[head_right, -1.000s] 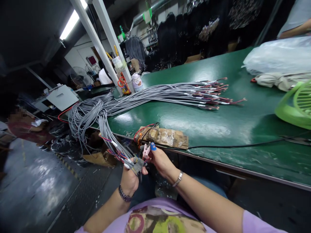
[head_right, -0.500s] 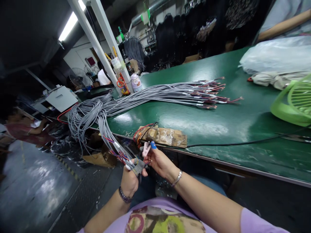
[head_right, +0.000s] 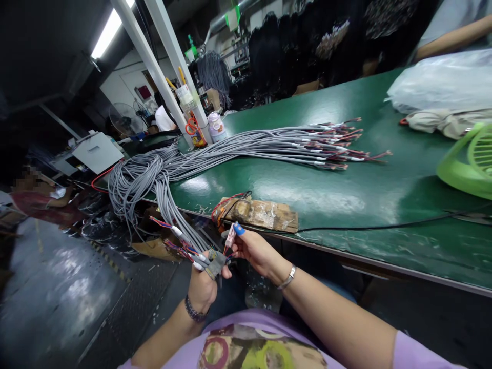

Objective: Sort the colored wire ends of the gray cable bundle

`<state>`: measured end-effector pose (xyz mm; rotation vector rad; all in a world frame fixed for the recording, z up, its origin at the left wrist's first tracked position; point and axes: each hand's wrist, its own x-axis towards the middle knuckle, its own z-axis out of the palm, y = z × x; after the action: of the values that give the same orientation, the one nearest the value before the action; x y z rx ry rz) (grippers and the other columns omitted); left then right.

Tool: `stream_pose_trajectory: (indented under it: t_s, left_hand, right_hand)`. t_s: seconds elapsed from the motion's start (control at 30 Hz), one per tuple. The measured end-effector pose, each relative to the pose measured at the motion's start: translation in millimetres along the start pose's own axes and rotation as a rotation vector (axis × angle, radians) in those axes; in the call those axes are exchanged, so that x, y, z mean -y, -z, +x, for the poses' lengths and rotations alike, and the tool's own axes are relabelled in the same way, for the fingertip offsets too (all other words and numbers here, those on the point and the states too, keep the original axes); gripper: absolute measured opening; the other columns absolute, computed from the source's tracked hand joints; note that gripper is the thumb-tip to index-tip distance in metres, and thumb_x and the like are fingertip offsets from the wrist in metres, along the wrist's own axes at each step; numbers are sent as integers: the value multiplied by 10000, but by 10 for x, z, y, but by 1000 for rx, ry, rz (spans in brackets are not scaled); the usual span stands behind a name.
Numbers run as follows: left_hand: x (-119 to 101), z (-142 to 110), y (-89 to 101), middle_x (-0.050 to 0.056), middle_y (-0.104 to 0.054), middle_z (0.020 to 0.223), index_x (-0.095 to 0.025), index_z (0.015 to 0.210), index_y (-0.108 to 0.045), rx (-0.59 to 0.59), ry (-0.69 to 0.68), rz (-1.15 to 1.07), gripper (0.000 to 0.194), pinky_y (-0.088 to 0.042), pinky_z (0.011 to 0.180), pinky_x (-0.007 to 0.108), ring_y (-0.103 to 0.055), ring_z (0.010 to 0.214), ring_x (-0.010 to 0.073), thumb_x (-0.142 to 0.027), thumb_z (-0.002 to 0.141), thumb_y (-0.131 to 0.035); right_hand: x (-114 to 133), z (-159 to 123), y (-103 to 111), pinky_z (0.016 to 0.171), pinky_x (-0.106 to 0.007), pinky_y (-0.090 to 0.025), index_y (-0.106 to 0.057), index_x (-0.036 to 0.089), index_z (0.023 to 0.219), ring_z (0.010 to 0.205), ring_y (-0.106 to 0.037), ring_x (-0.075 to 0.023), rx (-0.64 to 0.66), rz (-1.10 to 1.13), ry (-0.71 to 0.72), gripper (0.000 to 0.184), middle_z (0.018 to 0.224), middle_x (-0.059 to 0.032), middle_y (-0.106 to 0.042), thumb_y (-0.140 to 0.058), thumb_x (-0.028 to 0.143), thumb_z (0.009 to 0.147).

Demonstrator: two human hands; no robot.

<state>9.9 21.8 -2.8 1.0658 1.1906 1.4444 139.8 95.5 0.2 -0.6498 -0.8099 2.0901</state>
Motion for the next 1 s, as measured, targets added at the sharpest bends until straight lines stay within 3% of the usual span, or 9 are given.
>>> stream_pose_trajectory:
  t_s: [0.17, 0.43, 0.8, 1.0]
  left_hand:
    - [-30, 68, -91, 6, -595, 480, -158, 530, -608, -16, -3, -9, 274, -438, 596, 261, -550, 510, 134, -354, 710, -676]
    - [5, 97, -121, 10, -590, 470, -158, 493, -615, -25, -21, 36, 310, -419, 608, 256, -522, 515, 124, -348, 733, -665]
    - [-3, 53, -94, 3, -598, 476, -162, 514, -621, -53, -22, -5, 253, -414, 588, 252, -533, 504, 123, -302, 720, -661]
    - [-41, 55, -117, 13, -584, 464, -159, 455, -611, -41, -32, 86, 341, -406, 596, 257, -519, 511, 124, -328, 749, -642]
  right_hand:
    - [5, -20, -39, 487, -206, -387, -585, 165, 687, 523, -454, -83, -116, -69, 15, 399, 637, -4, -575, -652, 558, 704]
    - [-14, 1, 4, 623, -253, -432, -672, 165, 782, 643, -534, -125, -57, 72, 48, 288, 728, -30, -638, -701, 440, 699]
    - [-18, -1, 14, 653, -268, -437, -690, 180, 816, 653, -555, -127, -77, 105, 19, 246, 780, -37, -675, -699, 404, 714]
    - [-22, 0, 12, 648, -249, -430, -692, 175, 814, 655, -548, -117, -77, 92, 21, 261, 761, -30, -669, -708, 411, 705]
